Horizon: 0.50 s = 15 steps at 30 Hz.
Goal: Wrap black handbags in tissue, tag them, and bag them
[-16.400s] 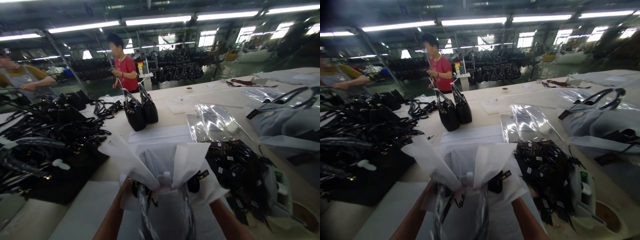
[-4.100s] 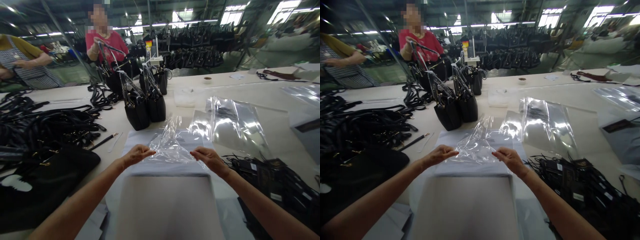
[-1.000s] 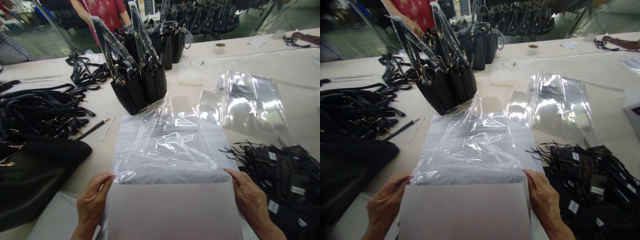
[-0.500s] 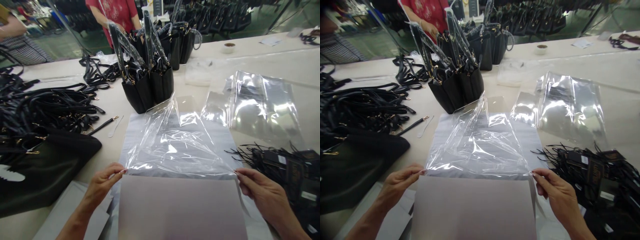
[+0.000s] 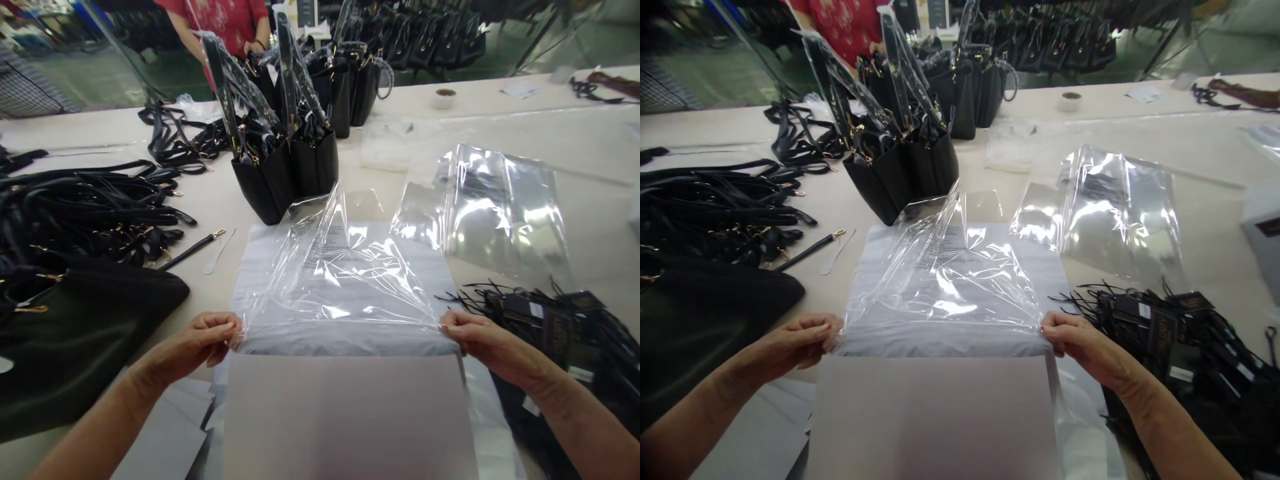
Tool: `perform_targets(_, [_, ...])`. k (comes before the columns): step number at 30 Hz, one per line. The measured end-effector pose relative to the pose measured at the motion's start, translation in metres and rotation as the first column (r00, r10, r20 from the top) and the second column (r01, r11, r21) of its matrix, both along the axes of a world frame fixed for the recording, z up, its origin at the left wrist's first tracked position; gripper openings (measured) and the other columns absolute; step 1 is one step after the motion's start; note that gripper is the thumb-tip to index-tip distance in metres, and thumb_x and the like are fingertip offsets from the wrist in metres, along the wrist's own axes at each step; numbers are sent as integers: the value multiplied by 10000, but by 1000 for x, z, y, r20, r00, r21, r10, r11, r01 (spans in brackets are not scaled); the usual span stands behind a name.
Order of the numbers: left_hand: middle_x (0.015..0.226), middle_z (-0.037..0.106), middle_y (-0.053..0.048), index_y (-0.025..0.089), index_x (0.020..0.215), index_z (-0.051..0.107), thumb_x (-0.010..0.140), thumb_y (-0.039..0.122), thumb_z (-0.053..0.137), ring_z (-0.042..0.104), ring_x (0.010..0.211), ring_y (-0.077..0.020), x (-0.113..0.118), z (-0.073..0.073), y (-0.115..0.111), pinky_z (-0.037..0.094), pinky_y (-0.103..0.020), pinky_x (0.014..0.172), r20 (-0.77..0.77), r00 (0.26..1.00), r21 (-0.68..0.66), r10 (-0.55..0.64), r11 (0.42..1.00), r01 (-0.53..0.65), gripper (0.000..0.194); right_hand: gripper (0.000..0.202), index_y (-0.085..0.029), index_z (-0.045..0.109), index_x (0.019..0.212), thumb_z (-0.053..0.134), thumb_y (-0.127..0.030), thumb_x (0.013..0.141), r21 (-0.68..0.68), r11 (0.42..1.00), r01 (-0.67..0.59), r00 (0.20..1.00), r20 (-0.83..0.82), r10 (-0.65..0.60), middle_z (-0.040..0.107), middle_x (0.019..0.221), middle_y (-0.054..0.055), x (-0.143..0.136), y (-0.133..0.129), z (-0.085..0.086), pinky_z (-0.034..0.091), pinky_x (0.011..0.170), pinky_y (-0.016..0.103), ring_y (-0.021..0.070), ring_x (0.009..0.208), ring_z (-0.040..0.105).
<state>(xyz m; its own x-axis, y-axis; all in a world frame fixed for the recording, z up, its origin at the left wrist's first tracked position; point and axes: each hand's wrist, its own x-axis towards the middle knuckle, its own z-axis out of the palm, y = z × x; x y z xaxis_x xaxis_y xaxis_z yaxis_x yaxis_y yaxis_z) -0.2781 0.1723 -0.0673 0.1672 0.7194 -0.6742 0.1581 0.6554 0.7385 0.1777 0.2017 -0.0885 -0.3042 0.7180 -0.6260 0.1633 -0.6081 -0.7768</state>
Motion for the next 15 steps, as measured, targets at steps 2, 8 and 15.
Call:
perform_targets(2, [546,453,2,160,561,552,598,551,696,350,454,-80,-2,1,-3,298,-204,402,52,999,-3,-5,1000,5,418,349,-177,536,640,628,-513,655,11,998,-55,998,-21,55,435,604,-23,1,0,7,352,544,255,113,565,384])
perform_targets(8, [619,541,9,192,639,536,396,359,851,476,559,-120,9,10,-19,395,-221,511,145,988,-25,44,999,-40,432,450,-189,520,747,645,-596,600,101,966,-239,969,81,232,493,694,-5,6,-8,20,364,587,254,138,653,425])
perform_targets(15, [538,488,44,180,568,433,447,347,785,440,517,-99,30,10,-28,355,-205,470,-225,970,105,97,992,-75,408,514,-203,466,764,760,-536,506,196,962,-192,935,334,119,481,659,-37,0,-27,9,359,545,231,117,610,429])
